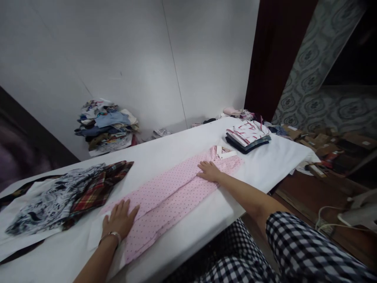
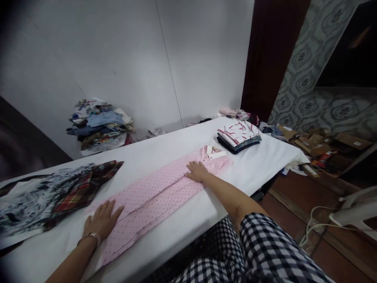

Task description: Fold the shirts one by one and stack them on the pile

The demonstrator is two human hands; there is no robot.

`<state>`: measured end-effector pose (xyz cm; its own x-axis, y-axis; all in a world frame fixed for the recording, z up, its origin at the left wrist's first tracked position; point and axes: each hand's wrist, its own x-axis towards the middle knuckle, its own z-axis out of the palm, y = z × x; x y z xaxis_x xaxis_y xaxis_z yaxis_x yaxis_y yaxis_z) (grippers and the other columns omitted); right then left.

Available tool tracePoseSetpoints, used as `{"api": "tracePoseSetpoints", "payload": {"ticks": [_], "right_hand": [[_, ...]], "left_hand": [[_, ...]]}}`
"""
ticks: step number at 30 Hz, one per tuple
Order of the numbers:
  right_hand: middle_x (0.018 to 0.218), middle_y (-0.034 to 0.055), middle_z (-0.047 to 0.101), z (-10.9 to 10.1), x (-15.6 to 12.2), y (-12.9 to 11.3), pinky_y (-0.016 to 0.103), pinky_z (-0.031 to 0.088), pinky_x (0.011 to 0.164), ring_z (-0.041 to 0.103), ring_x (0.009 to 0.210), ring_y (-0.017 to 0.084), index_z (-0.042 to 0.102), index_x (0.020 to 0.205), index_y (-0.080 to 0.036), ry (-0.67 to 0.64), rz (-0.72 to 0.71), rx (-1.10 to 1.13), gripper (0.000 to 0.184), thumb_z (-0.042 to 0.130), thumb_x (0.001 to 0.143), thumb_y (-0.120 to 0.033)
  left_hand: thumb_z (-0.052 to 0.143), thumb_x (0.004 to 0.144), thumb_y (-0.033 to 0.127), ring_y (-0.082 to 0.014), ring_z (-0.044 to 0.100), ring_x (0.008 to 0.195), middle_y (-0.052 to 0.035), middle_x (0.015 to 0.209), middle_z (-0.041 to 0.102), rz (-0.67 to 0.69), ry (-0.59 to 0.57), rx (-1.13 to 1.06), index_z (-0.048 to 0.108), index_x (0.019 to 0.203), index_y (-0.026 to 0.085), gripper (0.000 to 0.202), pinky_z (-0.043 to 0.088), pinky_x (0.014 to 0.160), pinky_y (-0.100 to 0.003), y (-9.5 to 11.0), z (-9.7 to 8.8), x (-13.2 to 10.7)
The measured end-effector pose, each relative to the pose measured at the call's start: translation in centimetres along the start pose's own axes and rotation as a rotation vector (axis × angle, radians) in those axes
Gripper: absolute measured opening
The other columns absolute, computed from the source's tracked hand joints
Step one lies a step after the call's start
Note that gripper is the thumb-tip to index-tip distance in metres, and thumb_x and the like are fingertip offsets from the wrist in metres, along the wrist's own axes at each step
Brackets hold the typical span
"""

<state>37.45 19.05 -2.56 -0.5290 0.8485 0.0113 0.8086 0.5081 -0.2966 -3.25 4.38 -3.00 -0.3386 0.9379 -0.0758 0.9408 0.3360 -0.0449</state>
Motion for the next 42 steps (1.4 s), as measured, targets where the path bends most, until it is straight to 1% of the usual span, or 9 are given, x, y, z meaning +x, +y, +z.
{"api": "tracePoseSetpoints", "payload": {"ticks": [5, 9, 14, 21, 24, 29, 33, 38, 42], "right_hand": [[0.156, 0.0112, 0.019, -1.1, -2.0, 1.8, 0.05, 0.005, 0.113, 0.01, 0.144, 0.028, 0.031, 0.147, -0.019, 0.092, 0.092, -0.093, 0.071, 0.021, 0.092, -0.063], [0.156, 0.01, 0.017, -1.1, -3.5, 4.4, 0.05, 0.011, 0.112, 0.011, 0.144, 0.028, 0.03, 0.147, -0.021, 0.04, 0.222, -0.128, 0.071, 0.022, 0.091, -0.064], [0.157, 0.0082, 0.015, -0.3, -3.8, 5.4, 0.05, 0.01, 0.112, 0.009, 0.144, 0.026, 0.029, 0.147, -0.024, 0.027, 0.229, -0.097, 0.069, 0.022, 0.091, -0.064], [0.15, 0.0118, 0.033, -1.5, -2.0, 5.6, 0.044, 0.022, 0.109, 0.022, 0.14, 0.024, 0.04, 0.137, -0.019, 0.169, 0.298, -0.004, 0.054, 0.025, 0.096, -0.049], [0.144, 0.0144, 0.041, -2.5, -0.3, 6.0, 0.046, 0.018, 0.109, 0.022, 0.139, 0.028, 0.047, 0.13, -0.016, 0.217, 0.337, -0.058, 0.046, 0.029, 0.095, -0.041], [0.149, 0.0176, 0.032, -2.7, 3.0, 6.4, 0.048, 0.011, 0.111, 0.017, 0.14, 0.03, 0.041, 0.136, -0.01, 0.193, 0.293, -0.198, 0.053, 0.036, 0.093, -0.041], [0.149, 0.0135, 0.033, -1.6, 4.0, 6.7, 0.05, 0.019, 0.108, 0.023, 0.138, 0.028, 0.035, 0.143, -0.019, 0.079, 0.282, -0.201, 0.055, 0.026, 0.095, -0.044], [0.15, 0.0133, 0.031, -0.7, 3.6, 6.7, 0.053, 0.019, 0.107, 0.023, 0.138, 0.028, 0.032, 0.145, -0.02, 0.09, 0.315, -0.212, 0.057, 0.02, 0.096, -0.046], [0.142, 0.012, 0.043, -1.2, 3.5, 6.5, 0.05, 0.023, 0.105, 0.033, 0.132, 0.027, 0.043, 0.138, -0.024, 0.136, 0.311, -0.157, 0.051, 0.03, 0.094, -0.045]], "left_hand": [[0.022, 0.087, 0.053, -0.0291, 0.017, 0.143, -0.011, 0.155, 0.022, -0.015, 0.011, -0.008, 0.033, 0.146, 0.012, 0.072, 0.019, 0.11, -0.056, -0.6, 0.0, -0.3], [0.016, 0.089, 0.053, -0.0268, 0.014, 0.144, -0.0081, 0.157, 0.019, -0.03, -0.017, 0.04, 0.029, 0.148, 0.013, 0.072, 0.018, 0.112, -0.053, -0.4, 0.0, -0.4], [0.016, 0.09, 0.051, -0.026, 0.013, 0.144, -0.0073, 0.157, 0.018, -0.039, -0.019, 0.058, 0.028, 0.148, 0.014, 0.07, 0.017, 0.112, -0.053, -0.3, 0.1, -0.4], [0.018, 0.091, 0.049, -0.0262, 0.015, 0.144, -0.0074, 0.157, 0.019, -0.053, -0.006, 0.036, 0.03, 0.147, 0.015, 0.067, 0.018, 0.111, -0.053, -0.3, 0.3, -0.9], [0.022, 0.09, 0.047, -0.0273, 0.018, 0.143, -0.0088, 0.156, 0.022, -0.074, 0.027, 0.008, 0.033, 0.146, 0.015, 0.065, 0.019, 0.11, -0.054, -0.3, 0.5, -1.2], [0.024, 0.09, 0.044, -0.027, 0.017, 0.143, -0.0083, 0.155, 0.023, -0.071, 0.002, 0.028, 0.036, 0.145, 0.018, 0.062, 0.019, 0.11, -0.054, -0.5, 0.5, -1.3], [0.023, 0.09, 0.046, -0.0263, 0.015, 0.144, -0.0082, 0.156, 0.021, -0.087, -0.024, 0.035, 0.032, 0.147, 0.016, 0.065, 0.019, 0.111, -0.053, -0.5, 0.4, -1.2], [0.024, 0.088, 0.049, -0.0262, 0.016, 0.144, -0.0082, 0.156, 0.022, -0.105, -0.004, 0.007, 0.033, 0.146, 0.015, 0.068, 0.018, 0.112, -0.053, -0.4, 0.4, -1.1], [0.027, 0.088, 0.048, -0.0273, 0.016, 0.144, -0.0082, 0.155, 0.024, -0.094, 0.002, -0.017, 0.036, 0.145, 0.017, 0.066, 0.018, 0.112, -0.053, -0.5, 0.5, -1.2]]}}
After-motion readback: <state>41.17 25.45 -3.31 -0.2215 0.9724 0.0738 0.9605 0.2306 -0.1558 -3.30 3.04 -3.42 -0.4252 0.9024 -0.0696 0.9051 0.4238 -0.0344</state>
